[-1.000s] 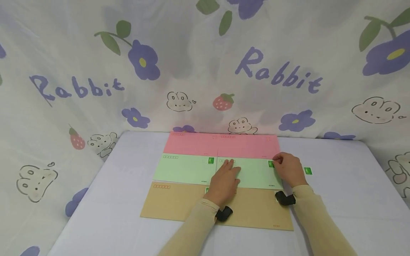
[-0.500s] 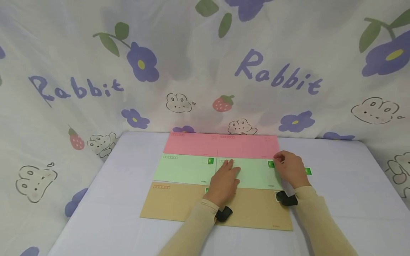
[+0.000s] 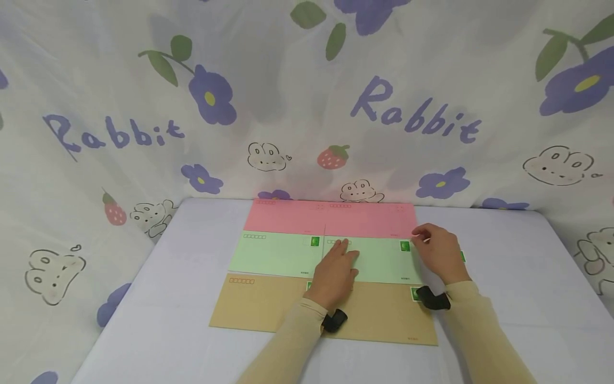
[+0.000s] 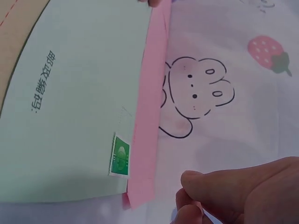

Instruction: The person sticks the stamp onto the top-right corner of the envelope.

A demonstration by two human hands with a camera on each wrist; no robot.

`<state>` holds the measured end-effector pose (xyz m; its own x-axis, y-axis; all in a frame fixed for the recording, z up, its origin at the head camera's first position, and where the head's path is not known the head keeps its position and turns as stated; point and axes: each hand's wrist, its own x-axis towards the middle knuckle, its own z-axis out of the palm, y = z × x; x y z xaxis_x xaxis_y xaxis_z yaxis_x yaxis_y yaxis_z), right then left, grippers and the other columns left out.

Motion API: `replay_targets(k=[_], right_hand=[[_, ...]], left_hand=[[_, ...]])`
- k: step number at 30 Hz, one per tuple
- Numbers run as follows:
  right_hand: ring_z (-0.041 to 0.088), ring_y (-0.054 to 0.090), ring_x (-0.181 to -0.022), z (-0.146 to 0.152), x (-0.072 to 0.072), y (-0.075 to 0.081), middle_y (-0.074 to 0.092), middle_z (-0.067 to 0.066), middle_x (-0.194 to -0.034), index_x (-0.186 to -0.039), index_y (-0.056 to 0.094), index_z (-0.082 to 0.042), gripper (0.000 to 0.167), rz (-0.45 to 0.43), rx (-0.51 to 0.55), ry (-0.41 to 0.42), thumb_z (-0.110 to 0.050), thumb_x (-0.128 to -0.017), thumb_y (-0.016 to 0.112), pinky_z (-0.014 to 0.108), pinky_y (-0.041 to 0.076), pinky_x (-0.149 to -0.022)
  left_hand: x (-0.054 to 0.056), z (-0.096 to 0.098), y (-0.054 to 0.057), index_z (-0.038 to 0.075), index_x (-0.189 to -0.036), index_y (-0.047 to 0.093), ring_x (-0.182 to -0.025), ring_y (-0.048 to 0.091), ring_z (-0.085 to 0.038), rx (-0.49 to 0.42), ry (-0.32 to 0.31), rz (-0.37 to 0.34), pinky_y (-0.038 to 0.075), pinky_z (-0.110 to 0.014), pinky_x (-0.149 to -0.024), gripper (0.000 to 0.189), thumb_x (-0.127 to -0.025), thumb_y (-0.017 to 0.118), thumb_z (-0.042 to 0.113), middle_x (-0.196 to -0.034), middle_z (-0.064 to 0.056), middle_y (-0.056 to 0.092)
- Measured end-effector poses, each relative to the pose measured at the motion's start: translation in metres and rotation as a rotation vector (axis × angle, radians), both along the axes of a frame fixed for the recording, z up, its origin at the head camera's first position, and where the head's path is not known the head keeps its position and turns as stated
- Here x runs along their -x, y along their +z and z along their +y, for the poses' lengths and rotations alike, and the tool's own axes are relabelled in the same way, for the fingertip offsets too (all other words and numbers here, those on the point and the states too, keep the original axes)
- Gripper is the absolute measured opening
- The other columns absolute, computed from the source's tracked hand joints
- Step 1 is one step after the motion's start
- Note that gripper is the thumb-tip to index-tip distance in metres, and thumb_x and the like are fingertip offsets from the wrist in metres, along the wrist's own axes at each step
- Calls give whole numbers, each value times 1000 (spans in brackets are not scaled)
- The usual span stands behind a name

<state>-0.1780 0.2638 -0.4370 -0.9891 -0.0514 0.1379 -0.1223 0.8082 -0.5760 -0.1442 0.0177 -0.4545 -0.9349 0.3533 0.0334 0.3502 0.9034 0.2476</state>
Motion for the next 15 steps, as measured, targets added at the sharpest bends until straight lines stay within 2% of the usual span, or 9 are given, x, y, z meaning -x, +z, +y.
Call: replay_targets(k=[5,15], right_hand=[[38,66,-86,0,-3,4,70,17,-92,-110,69,4,21,7,5,-4,-12,-97,63,32,48,-57],[34,65,-84,2,-9,11,69,16,-92,-109,69,3,23,20,15,-24,-15,-98,63,30,45,-56]], left_hand=[[0,-1,-2,13,-131,67,-143,42,-27,-18,3,-8,31,-29,-118,38,-95,71,22,-149,-14,51],[1,-1,3,13,-134,65,-145,39,-25,-64,4,-29,30,-31,-119,38,-97,68,22,-151,-13,49]])
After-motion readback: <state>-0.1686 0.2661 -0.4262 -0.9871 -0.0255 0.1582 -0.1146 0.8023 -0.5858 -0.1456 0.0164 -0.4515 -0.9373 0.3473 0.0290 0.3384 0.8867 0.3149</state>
